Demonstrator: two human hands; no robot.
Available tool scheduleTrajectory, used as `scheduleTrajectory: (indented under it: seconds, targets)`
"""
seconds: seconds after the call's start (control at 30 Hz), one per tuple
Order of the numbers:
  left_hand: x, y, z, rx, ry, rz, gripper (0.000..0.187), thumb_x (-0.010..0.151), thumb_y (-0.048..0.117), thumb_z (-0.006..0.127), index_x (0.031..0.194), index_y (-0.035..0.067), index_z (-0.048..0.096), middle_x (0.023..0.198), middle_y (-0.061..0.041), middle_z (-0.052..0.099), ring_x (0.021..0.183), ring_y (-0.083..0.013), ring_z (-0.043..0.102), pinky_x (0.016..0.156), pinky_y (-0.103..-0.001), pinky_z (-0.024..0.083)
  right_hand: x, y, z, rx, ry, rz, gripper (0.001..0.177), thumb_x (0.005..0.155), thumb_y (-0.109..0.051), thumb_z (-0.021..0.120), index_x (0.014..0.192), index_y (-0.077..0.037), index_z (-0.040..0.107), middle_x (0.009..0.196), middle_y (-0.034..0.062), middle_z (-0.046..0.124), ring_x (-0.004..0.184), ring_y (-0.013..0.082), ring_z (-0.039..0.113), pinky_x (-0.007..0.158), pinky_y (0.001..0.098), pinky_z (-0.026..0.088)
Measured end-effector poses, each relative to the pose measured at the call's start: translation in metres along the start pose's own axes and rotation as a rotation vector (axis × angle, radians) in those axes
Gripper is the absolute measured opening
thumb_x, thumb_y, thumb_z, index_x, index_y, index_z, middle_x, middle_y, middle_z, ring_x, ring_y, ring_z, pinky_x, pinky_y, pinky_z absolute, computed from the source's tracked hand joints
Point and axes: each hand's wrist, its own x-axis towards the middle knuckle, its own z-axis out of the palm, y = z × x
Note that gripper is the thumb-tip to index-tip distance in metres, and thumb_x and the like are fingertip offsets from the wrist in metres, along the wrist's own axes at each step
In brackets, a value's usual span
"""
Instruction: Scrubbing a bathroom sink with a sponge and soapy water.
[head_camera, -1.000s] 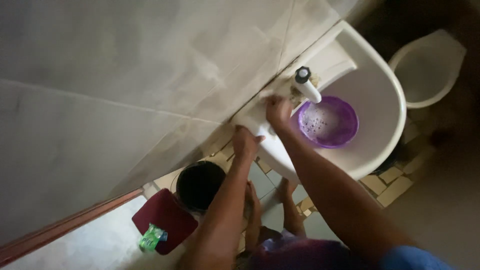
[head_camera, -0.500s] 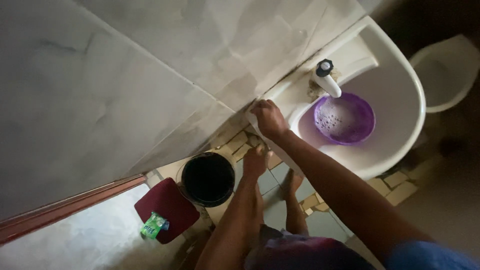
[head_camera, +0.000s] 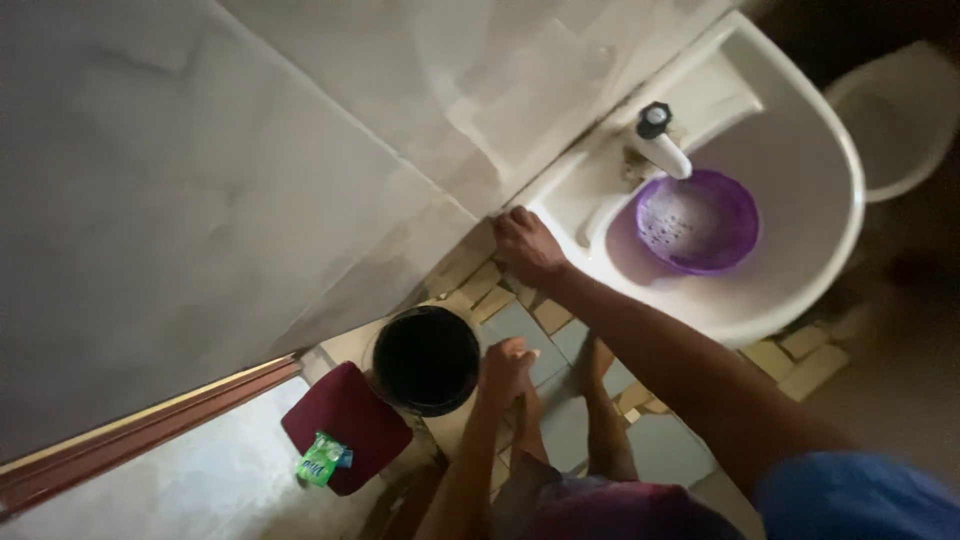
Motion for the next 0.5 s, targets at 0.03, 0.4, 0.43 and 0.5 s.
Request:
scheduleTrajectory:
  seconds: [0.03, 0.4, 0.43, 0.5]
  targets:
    - [-0.006, 0.021, -0.018, 0.001, -0.003, 0.006, 0.047, 0.1, 0.039, 0.07, 0.111, -0.007, 0.065, 0.105, -0.027, 0.067, 0.094, -0.0415, 0.069, 0.087, -0.044, 0.059, -0.016, 0.007, 0.022, -0.003, 0.001, 0.006, 0.035, 0.075, -0.024, 0.078, 0.101, -0.001, 0.071, 0.112, 0.0149, 0.065, 0.104, 0.0329, 0.056, 0.092, 0.0428, 0.049]
    - [0.08, 0.097, -0.032, -0.355, 0.263, 0.043, 0.087, 0.08, 0.049, 0.077, 0.146, 0.003, 0.047, 0.137, -0.021, 0.066, 0.124, -0.0386, 0.065, 0.103, -0.049, 0.052, -0.24, 0.041, 0.021, 0.216, 0.29, 1.104, 0.028, 0.094, -0.005, 0.055, 0.111, -0.003, 0.077, 0.11, 0.025, 0.073, 0.098, 0.0387, 0.07, 0.095, 0.0477, 0.056]
    - [0.099, 0.105, -0.023, -0.355, 0.242, 0.051, 0.087, 0.08, 0.049, 0.077, 0.146, 0.003, 0.047, 0.137, -0.021, 0.066, 0.124, -0.0386, 0.065, 0.103, -0.049, 0.052, -0.241, 0.053, 0.033, 0.207, 0.289, 1.125, 0.028, 0.094, -0.005, 0.055, 0.111, -0.003, 0.077, 0.11, 0.025, 0.073, 0.098, 0.0387, 0.07, 0.095, 0.0477, 0.056]
    - [0.137, 0.12, -0.008, -0.406, 0.0, -0.166, 0.101, 0.087, 0.053, 0.069, 0.156, -0.007, 0.027, 0.142, -0.028, 0.059, 0.131, -0.0414, 0.06, 0.112, -0.05, 0.044, -0.238, 0.08, 0.058, 0.18, 0.107, 0.833, 0.025, 0.081, -0.007, 0.06, 0.095, -0.006, 0.08, 0.098, 0.0203, 0.075, 0.091, 0.0393, 0.071, 0.086, 0.0482, 0.057]
